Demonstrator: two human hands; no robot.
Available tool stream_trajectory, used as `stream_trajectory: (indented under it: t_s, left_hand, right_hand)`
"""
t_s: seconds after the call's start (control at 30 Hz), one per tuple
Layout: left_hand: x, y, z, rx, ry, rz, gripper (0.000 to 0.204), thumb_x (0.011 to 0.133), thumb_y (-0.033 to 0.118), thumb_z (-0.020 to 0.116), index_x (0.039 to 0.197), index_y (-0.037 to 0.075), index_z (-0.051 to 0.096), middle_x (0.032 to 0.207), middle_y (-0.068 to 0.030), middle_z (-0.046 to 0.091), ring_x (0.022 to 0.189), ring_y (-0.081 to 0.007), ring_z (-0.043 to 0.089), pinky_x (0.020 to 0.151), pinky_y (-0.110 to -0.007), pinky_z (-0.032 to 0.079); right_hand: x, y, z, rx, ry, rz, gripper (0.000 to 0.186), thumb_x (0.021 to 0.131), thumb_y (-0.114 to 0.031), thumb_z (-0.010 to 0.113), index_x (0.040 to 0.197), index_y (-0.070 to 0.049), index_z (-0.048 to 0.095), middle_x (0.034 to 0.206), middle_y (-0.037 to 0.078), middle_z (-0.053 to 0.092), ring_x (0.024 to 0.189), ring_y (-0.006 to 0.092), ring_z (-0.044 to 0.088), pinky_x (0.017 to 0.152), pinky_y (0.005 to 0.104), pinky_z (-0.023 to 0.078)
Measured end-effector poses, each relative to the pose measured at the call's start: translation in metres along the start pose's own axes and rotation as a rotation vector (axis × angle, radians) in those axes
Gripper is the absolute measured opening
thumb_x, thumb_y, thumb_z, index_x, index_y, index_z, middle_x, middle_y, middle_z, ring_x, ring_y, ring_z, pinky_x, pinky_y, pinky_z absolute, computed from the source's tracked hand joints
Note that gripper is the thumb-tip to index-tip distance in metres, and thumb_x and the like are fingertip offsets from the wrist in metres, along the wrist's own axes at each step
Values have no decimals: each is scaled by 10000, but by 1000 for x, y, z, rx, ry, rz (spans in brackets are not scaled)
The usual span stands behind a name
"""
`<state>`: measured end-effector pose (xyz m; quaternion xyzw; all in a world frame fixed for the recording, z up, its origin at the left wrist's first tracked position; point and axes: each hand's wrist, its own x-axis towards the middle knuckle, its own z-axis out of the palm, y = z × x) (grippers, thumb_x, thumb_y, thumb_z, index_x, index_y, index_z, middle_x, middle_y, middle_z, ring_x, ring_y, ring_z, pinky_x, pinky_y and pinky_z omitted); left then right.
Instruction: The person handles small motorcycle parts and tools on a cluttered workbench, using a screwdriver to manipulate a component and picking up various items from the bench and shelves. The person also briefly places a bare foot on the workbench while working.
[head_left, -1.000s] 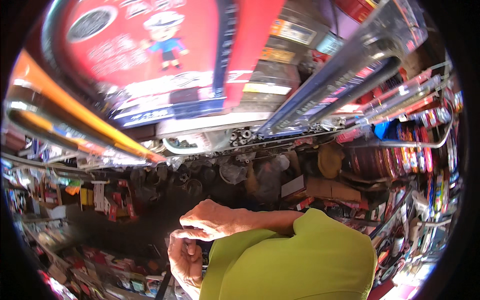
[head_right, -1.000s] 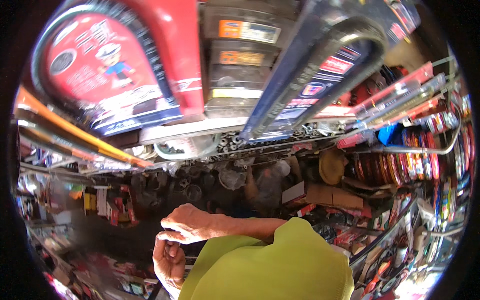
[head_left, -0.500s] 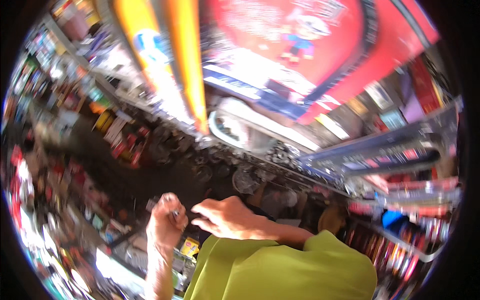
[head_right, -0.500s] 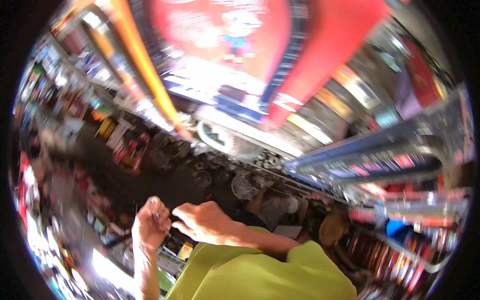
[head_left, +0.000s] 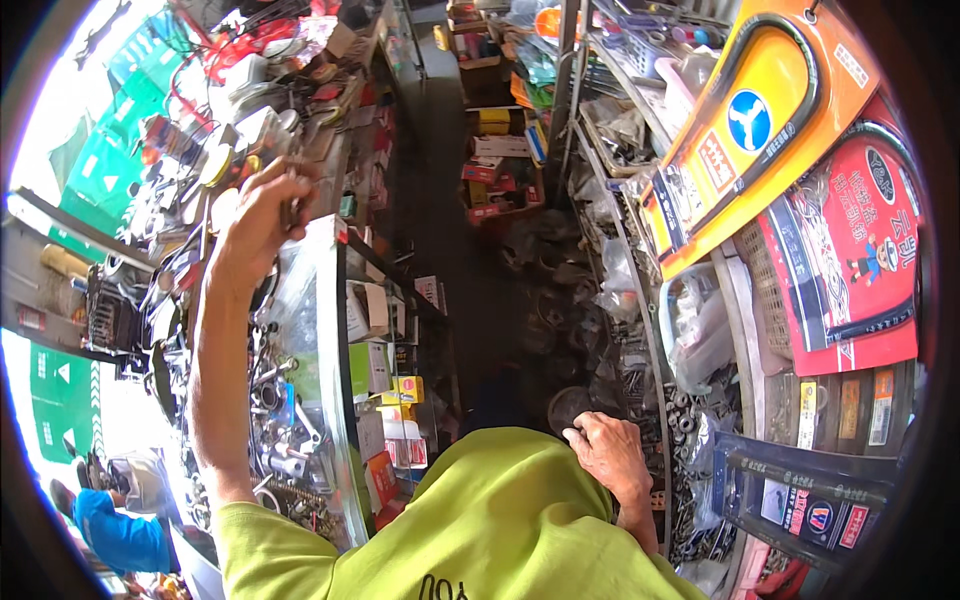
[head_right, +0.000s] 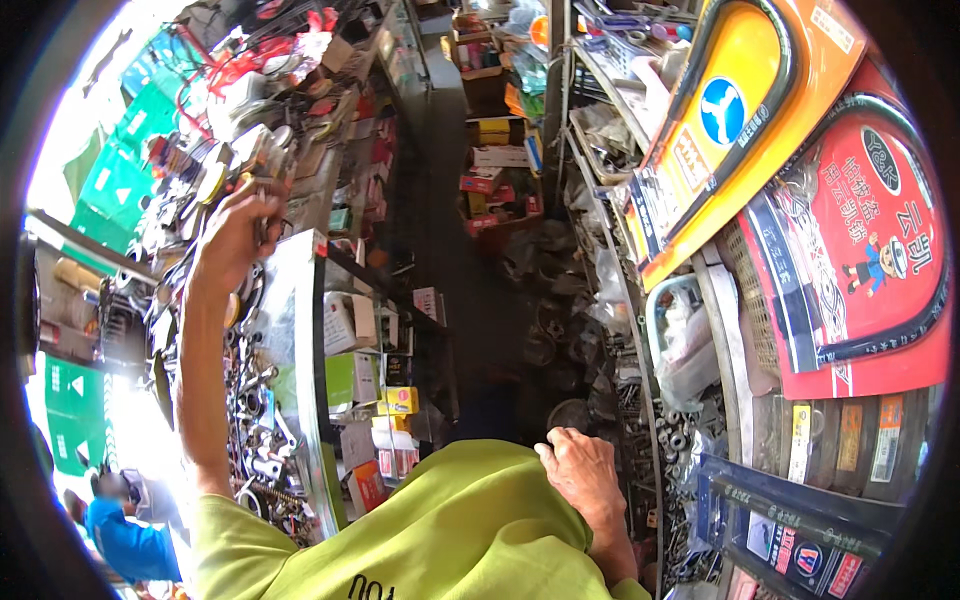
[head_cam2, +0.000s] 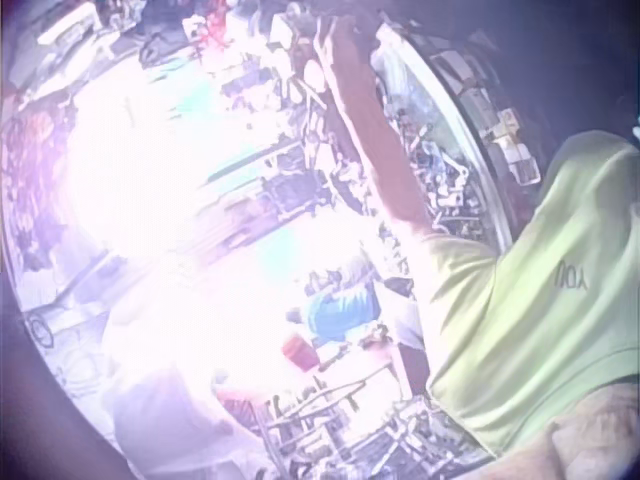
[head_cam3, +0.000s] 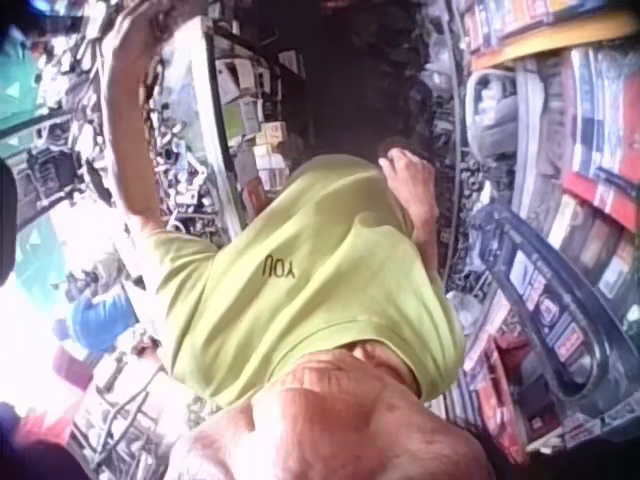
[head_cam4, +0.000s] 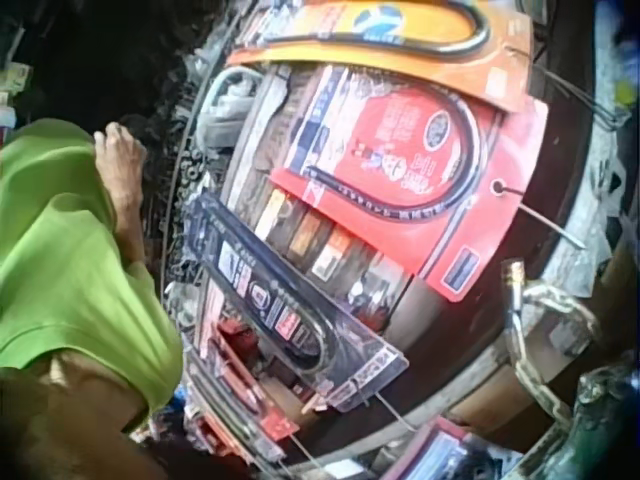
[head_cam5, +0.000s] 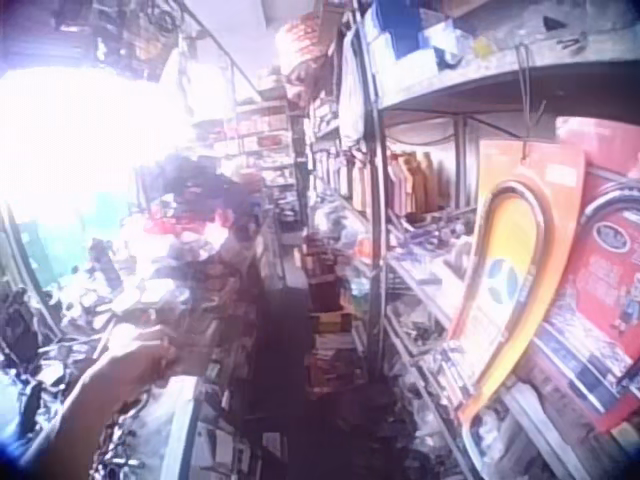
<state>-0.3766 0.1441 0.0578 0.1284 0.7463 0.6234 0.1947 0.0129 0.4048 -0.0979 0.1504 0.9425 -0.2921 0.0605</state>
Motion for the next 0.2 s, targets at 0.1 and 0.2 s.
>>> stream_trajectory:
  t_s: [0.1, 0.2]
  left_hand:
    - [-32, -36, -50, 449, 96, -28, 331, 891, 156, 600, 1201, 42, 583, 800, 10, 550, 648, -79, 535, 539, -229, 421]
    - [-6, -102, -74, 563, 53, -87, 402, 882, 215, 622, 1243, 47, 570, 860, 5, 583, 726, -89, 567, 595, -234, 444]
  right_hand:
    - [3, 5, -9, -32, 13, -21, 240, 946, -271, 625, 869, -43, 618, 864, 154, 684, 762, 389, 665, 695, 508, 509]
    - [5, 7, -15, -43, -34, 100, 246, 931, -295, 655, 1018, -65, 640, 972, 141, 697, 878, 384, 660, 798, 531, 486]
